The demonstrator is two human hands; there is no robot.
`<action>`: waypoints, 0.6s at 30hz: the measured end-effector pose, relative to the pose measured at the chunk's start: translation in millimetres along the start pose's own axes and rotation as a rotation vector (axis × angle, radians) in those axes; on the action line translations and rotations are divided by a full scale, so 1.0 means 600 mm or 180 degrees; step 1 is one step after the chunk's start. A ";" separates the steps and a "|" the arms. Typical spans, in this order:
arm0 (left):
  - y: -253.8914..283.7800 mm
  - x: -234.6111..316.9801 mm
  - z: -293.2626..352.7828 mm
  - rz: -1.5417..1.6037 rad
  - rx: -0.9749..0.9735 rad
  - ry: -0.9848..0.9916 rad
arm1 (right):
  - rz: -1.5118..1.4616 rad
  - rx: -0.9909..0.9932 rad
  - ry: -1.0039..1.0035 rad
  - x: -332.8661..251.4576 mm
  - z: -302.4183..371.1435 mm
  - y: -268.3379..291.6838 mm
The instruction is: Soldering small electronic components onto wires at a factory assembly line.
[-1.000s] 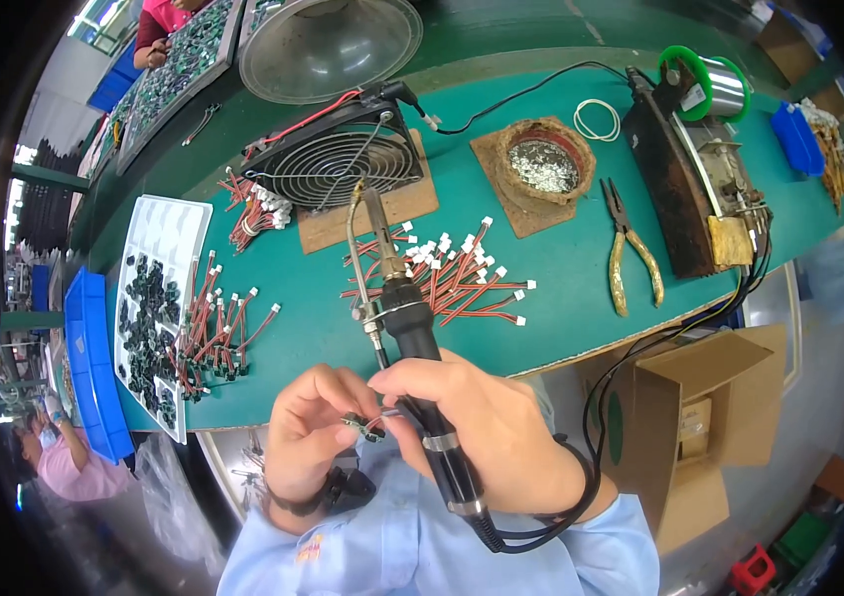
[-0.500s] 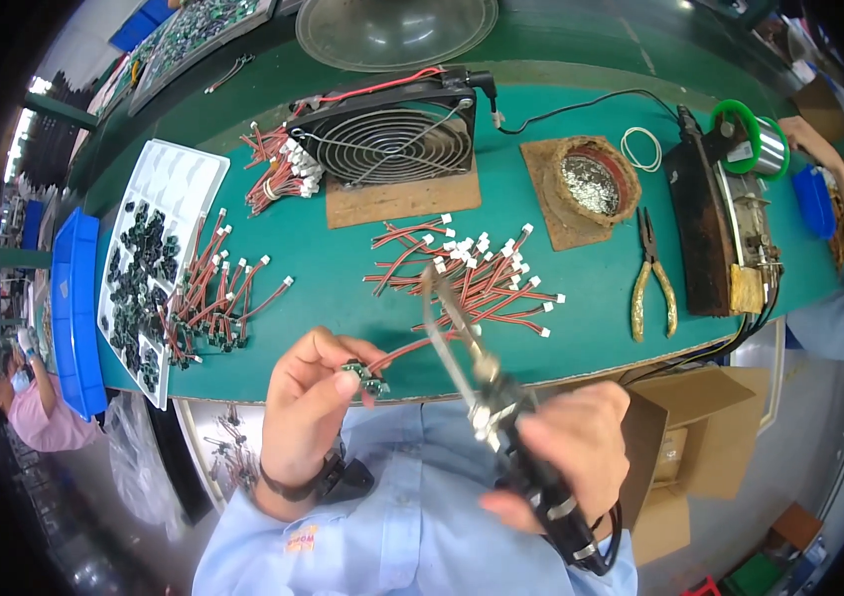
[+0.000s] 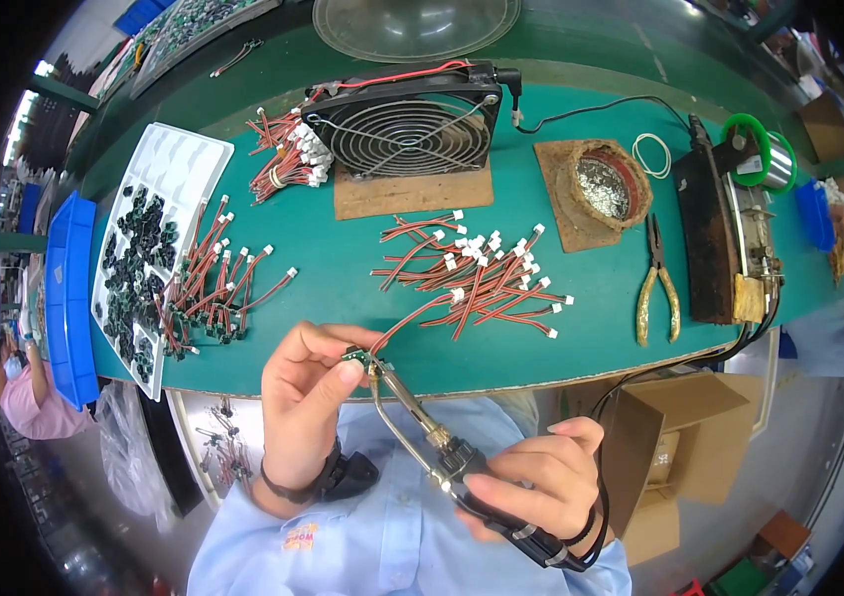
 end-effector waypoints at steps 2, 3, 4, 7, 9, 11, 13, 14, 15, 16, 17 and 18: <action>0.000 -0.001 0.001 -0.0002 -0.0009 -0.0010 | 0.0010 -0.0042 -0.0006 0.000 0.000 -0.002; 0.000 -0.001 0.001 -0.0003 -0.0014 -0.0019 | 0.0014 -0.0063 -0.0009 0.001 0.000 -0.003; -0.001 -0.001 0.002 -0.0005 -0.0019 -0.0028 | 0.0013 -0.0061 -0.0008 0.001 0.000 -0.003; -0.002 -0.001 0.002 -0.0003 -0.0029 -0.0044 | 0.0005 -0.0071 -0.0016 0.002 0.000 -0.002; -0.003 -0.002 0.001 -0.0004 -0.0037 -0.0050 | 0.0010 -0.0063 -0.0013 0.002 0.000 -0.002; -0.003 -0.002 0.001 0.0015 -0.0034 -0.0056 | 0.0019 -0.0053 -0.0004 0.002 -0.001 -0.001; -0.003 -0.003 0.001 0.0021 -0.0035 -0.0058 | 0.0022 -0.0049 -0.0007 0.002 -0.001 -0.001; -0.003 -0.002 0.002 -0.0011 -0.0042 -0.0072 | 0.0026 -0.0048 -0.0008 0.002 -0.001 0.000; -0.004 -0.001 0.002 -0.0043 -0.0049 -0.0086 | 0.0029 -0.0046 -0.0009 0.002 -0.001 0.000; -0.004 -0.001 0.002 -0.0074 -0.0059 -0.0100 | 0.0030 -0.0043 -0.0010 0.002 -0.001 0.000; -0.003 -0.001 0.002 -0.0076 -0.0062 -0.0100 | 0.0034 -0.0054 -0.0013 0.003 -0.001 0.000; -0.003 -0.002 0.003 -0.0026 -0.0121 -0.0073 | 0.0037 -0.0065 -0.0015 0.003 -0.001 0.000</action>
Point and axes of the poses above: each hand's wrist, its own z-axis away from the middle knuckle, its own y-axis out of the back of the hand, x = y × z, the point moved 9 cm from there along -z, towards the middle knuckle, and after that the axes turned 13 degrees about z, right-handed, at the moved point
